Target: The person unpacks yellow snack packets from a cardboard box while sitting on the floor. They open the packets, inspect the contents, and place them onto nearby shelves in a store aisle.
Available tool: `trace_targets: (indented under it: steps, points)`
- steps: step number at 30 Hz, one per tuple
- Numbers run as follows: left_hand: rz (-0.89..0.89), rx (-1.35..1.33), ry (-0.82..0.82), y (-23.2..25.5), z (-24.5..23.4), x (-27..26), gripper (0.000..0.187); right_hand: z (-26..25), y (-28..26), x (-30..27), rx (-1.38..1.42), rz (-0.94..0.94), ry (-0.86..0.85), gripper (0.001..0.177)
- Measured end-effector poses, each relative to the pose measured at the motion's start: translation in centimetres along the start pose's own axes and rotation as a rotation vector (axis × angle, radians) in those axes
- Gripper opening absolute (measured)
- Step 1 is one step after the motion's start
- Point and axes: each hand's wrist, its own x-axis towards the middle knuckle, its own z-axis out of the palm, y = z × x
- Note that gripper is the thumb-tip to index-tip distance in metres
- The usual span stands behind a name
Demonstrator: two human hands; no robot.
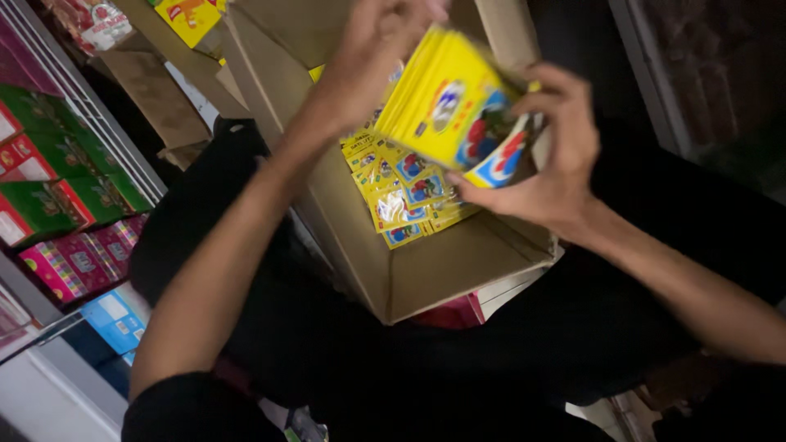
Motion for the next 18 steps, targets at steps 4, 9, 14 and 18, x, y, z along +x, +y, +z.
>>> trace_targets:
  steps: [4,9,14,18]
  points:
    - [-0.025,0.421,0.072,-2.6,-1.5,2.7,0.041,-3.6,0.4,1.4,-0.14,-0.041,0.072,0.079]
    - [0.261,1.747,-0.147,-11.4,3.4,3.1,0.039,-6.3,1.6,2.4,-0.103,-0.011,0.111,0.082]
    - [-0.262,1.796,-0.869,-21.7,10.6,2.2,0.033,-7.1,1.5,2.2,-0.082,-0.007,0.148,0.083]
    - [-0.302,1.965,-1.062,-25.0,13.0,-0.1,0.028,-7.4,1.0,2.9,-0.151,-0.02,0.202,0.081]
